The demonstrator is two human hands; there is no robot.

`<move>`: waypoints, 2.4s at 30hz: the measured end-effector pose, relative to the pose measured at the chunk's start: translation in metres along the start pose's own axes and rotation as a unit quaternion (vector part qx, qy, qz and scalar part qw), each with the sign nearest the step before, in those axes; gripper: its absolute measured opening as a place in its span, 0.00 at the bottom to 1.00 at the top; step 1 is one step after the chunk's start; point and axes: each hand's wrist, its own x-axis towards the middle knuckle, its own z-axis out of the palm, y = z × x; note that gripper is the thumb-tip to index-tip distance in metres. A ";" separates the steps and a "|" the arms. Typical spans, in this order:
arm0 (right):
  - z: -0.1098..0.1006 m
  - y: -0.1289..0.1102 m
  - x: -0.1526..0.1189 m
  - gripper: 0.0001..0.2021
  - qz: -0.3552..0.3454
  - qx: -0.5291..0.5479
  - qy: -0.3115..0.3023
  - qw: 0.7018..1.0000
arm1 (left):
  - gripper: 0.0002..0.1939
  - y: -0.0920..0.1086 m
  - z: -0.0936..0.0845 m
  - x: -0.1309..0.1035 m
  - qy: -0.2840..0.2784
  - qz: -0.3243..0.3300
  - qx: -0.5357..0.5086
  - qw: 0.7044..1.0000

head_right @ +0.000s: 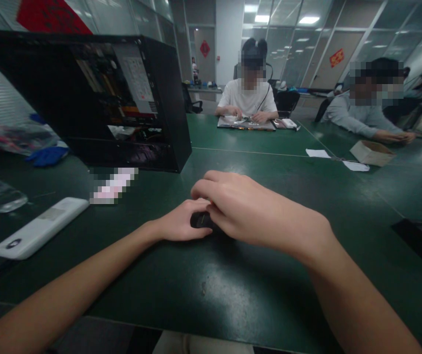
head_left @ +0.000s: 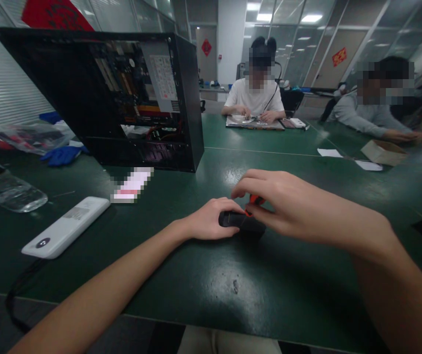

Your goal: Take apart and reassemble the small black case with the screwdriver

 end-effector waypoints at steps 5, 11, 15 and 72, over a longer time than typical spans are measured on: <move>-0.002 0.001 -0.002 0.05 0.002 0.006 -0.006 1.000 | 0.15 0.000 0.000 0.000 -0.004 -0.004 0.001 1.000; -0.002 -0.002 0.001 0.08 -0.009 -0.005 -0.008 1.000 | 0.18 -0.001 0.001 -0.001 0.002 0.002 0.009 1.000; -0.002 -0.003 -0.001 0.10 -0.010 0.013 -0.027 0.999 | 0.18 0.000 0.001 0.000 0.005 -0.009 0.016 1.000; 0.000 -0.011 -0.008 0.05 0.036 -0.103 -0.010 0.994 | 0.16 0.002 0.001 0.001 -0.005 0.005 0.012 1.000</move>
